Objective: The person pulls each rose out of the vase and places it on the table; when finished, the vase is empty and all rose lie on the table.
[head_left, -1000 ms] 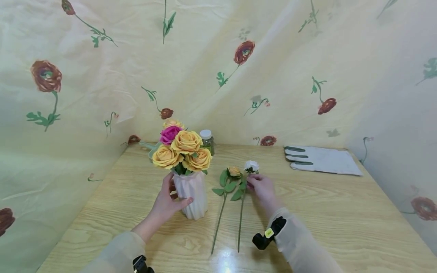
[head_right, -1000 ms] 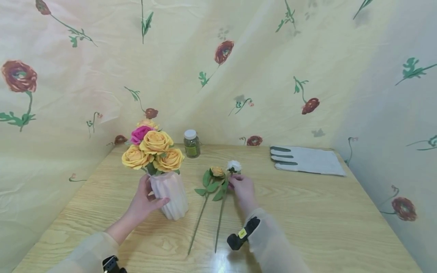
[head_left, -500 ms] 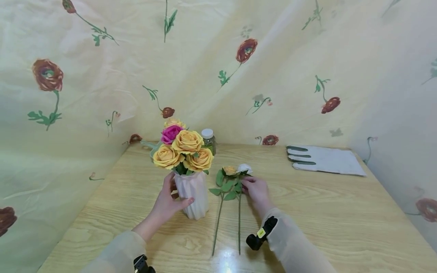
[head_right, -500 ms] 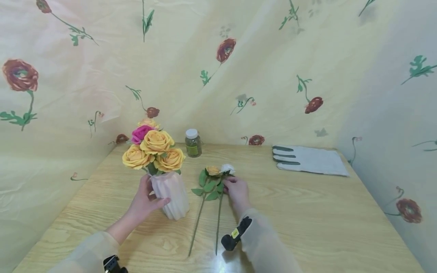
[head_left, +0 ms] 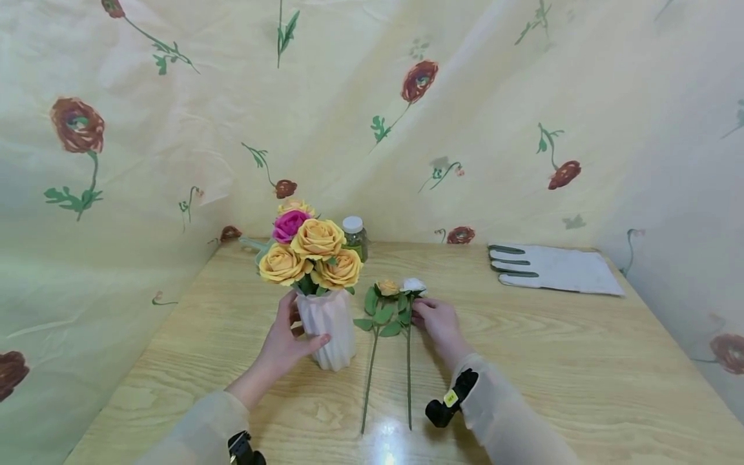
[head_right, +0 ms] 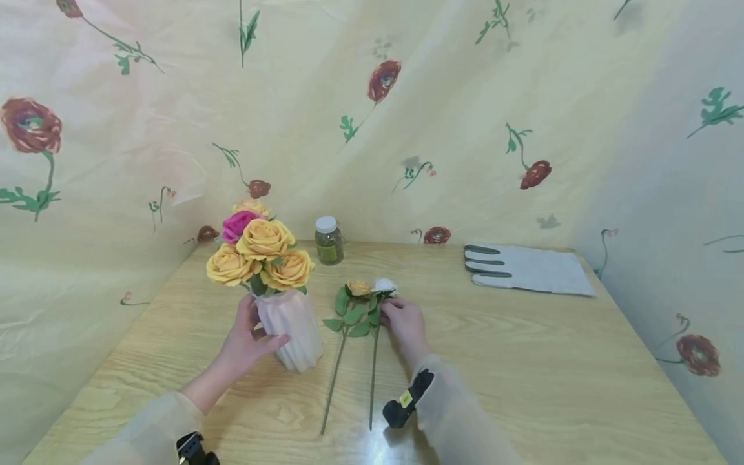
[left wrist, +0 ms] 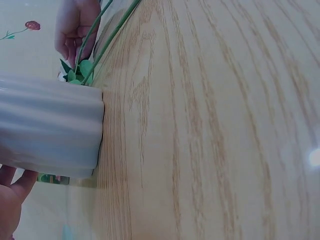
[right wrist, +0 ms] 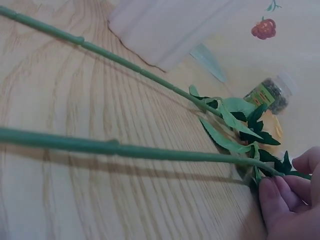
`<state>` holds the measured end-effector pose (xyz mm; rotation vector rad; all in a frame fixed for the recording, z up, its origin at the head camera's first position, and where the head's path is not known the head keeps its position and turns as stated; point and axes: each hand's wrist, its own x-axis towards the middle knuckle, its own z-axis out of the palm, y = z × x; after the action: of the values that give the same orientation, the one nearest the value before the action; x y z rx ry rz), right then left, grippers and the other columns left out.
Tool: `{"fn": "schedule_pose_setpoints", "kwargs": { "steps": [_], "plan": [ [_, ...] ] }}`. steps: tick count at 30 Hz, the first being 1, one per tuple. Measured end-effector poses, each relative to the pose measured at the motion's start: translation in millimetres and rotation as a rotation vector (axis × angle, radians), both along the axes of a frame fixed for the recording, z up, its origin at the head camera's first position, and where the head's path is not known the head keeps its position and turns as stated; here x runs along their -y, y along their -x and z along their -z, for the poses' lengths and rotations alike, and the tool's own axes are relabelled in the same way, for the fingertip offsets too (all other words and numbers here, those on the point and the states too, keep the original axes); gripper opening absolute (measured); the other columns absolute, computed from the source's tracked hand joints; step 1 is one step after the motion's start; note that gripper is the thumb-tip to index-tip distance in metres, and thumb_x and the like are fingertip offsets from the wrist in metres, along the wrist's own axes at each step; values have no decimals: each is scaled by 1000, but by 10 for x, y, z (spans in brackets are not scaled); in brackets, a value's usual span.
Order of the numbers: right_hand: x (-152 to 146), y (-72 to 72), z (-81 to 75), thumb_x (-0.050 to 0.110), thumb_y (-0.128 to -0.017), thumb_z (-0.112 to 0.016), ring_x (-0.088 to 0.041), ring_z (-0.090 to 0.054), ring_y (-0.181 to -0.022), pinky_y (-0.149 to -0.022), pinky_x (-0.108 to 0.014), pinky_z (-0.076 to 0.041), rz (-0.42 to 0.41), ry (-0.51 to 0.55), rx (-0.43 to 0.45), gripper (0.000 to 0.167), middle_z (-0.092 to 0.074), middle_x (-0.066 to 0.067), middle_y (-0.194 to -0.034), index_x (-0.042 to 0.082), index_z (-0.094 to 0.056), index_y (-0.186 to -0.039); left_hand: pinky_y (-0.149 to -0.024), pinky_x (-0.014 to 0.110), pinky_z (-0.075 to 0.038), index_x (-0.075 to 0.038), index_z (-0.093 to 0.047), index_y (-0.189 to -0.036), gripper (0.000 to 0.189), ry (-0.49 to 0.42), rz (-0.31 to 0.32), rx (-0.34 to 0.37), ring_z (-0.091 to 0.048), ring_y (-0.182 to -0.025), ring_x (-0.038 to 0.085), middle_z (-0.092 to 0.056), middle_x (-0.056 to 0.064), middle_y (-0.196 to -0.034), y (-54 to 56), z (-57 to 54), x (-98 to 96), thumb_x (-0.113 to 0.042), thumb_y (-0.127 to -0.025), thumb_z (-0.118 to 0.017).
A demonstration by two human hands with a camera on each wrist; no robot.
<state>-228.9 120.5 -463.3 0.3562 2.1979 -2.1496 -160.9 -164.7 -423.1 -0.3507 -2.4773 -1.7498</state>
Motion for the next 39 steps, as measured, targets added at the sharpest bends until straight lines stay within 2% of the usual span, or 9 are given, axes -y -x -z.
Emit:
{"fn": "schedule_pose_setpoints", "kwargs": {
  "steps": [6, 9, 15, 19, 24, 27, 33, 36, 39],
  "plan": [
    [-100, -17, -78, 11, -90, -55, -21, -61, -91, -81, -29, -50, -62, -191, -8, 33, -61, -21, -113, -7, -60, -118, -92, 49, -44, -15, -16, -145, 92, 2, -5, 14, -48, -112, 32, -43, 19, -127, 7, -5, 0, -12, -77, -78],
    [-143, -40, -158, 15, -90, -56, -24, -61, -95, -85, -33, -48, -79, -239, -21, 35, -62, -18, -114, -3, -60, -120, -93, 49, -44, -16, -15, -145, 92, -1, -2, 19, -47, -113, 32, -43, 18, -128, 5, -9, -4, -12, -77, -77],
    [-125, -58, -395, 21, -93, -56, -31, -58, -104, -93, -39, -44, -140, -138, -71, 40, -57, -18, -122, -1, -55, -126, -92, 49, -44, -16, -16, -145, 92, 11, -8, 7, -47, -112, 32, -43, 19, -128, 9, -17, 4, -13, -77, -78],
    [-63, -60, -536, 27, -93, -59, -33, -55, -107, -94, -42, -43, -183, -114, -107, 41, -57, -15, -122, 4, -57, -126, -92, 49, -44, -15, -17, -145, 91, 5, -7, 13, -47, -112, 33, -42, 19, -128, 15, -11, 6, -13, -77, -78],
    [103, -76, -693, 26, -92, -61, -32, -53, -109, -93, -46, -43, -204, -87, -149, 35, -58, -12, -120, 9, -61, -123, -93, 49, -43, -15, -16, -145, 92, 8, -10, 28, -47, -113, 32, -43, 19, -128, 11, 2, 4, -14, -77, -78],
    [226, -97, -793, 24, -92, -62, -27, -55, -104, -90, -45, -45, -200, -73, -181, 30, -60, -10, -115, 9, -64, -118, -93, 48, -44, -14, -16, -145, 92, 5, -8, 29, -47, -112, 32, -43, 18, -127, 15, 1, -1, -16, -77, -78],
    [460, -169, -930, 18, -90, -63, -17, -56, -91, -77, -31, -48, -258, -37, -250, 26, -62, -6, -104, 6, -65, -113, -92, 46, -44, -13, -16, -145, 94, -29, -29, 48, -48, -110, 31, -44, 18, -124, -34, 9, 11, -11, -75, -79],
    [526, -228, -1002, 14, -89, -64, -16, -56, -91, -76, -31, -49, -277, 2, -288, 25, -62, -6, -102, 3, -66, -112, -92, 46, -45, -12, -15, -146, 94, -29, -15, 35, -48, -112, 31, -44, 18, -125, -39, 16, 3, -12, -76, -78],
    [562, -283, -1087, 13, -88, -65, -17, -56, -90, -77, -35, -49, -302, -8, -335, 24, -62, -6, -100, 3, -66, -110, -92, 46, -45, -13, -15, -146, 94, -23, -6, 16, -48, -112, 31, -45, 18, -125, -23, 7, -12, -13, -76, -78]
  ]
}}
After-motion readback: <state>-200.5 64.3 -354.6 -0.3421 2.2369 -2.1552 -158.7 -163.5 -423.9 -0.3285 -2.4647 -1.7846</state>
